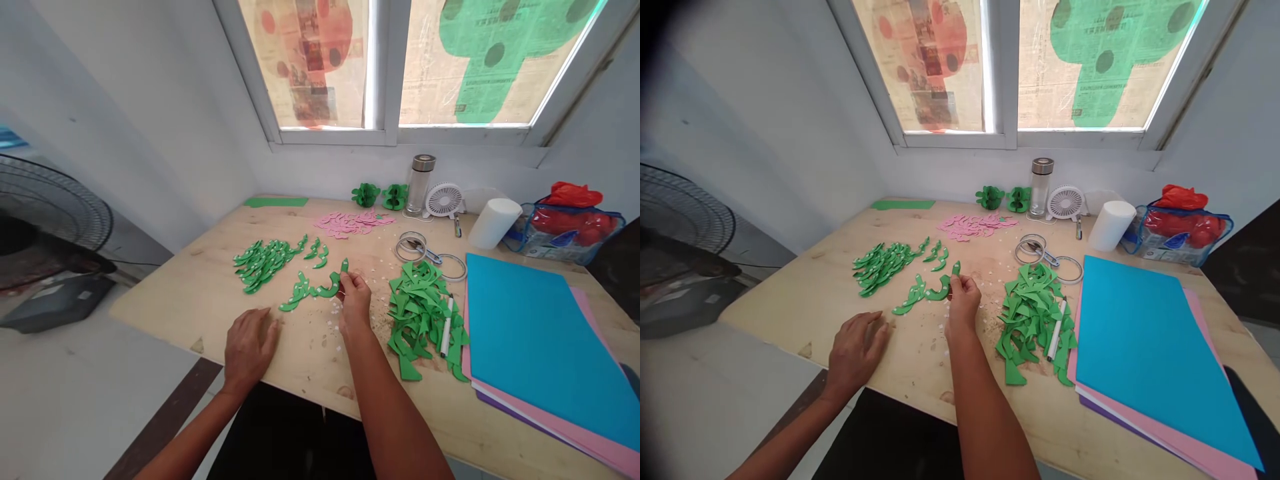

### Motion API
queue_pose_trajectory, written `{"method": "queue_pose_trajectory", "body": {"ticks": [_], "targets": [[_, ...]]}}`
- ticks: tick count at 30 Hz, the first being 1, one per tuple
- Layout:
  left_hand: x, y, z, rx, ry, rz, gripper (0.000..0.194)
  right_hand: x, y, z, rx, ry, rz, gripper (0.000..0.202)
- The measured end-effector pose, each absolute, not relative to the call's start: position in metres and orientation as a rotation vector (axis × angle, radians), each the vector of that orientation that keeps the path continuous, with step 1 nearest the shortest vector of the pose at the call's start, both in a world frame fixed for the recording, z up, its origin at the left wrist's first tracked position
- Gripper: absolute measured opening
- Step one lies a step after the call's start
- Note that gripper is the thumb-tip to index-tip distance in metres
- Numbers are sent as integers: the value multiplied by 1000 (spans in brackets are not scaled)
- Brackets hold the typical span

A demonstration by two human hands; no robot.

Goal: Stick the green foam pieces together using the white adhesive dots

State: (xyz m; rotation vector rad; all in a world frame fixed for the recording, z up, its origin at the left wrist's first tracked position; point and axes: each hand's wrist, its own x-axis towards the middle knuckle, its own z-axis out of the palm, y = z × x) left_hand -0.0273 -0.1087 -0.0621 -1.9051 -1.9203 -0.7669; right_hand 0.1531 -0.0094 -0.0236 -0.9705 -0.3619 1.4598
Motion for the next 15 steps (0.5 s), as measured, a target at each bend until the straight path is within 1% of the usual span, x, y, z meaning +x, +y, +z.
{"method": "queue_pose_trajectory", "body": {"ticks": [10, 15], "targets": [[-30, -112, -60, -1944, -1932, -859, 29, 142, -17, -30, -991, -587, 1454, 24], [-35, -119, -57, -1995, -1967, -1050, 26, 136, -22, -31, -994, -738, 1409, 27]]}}
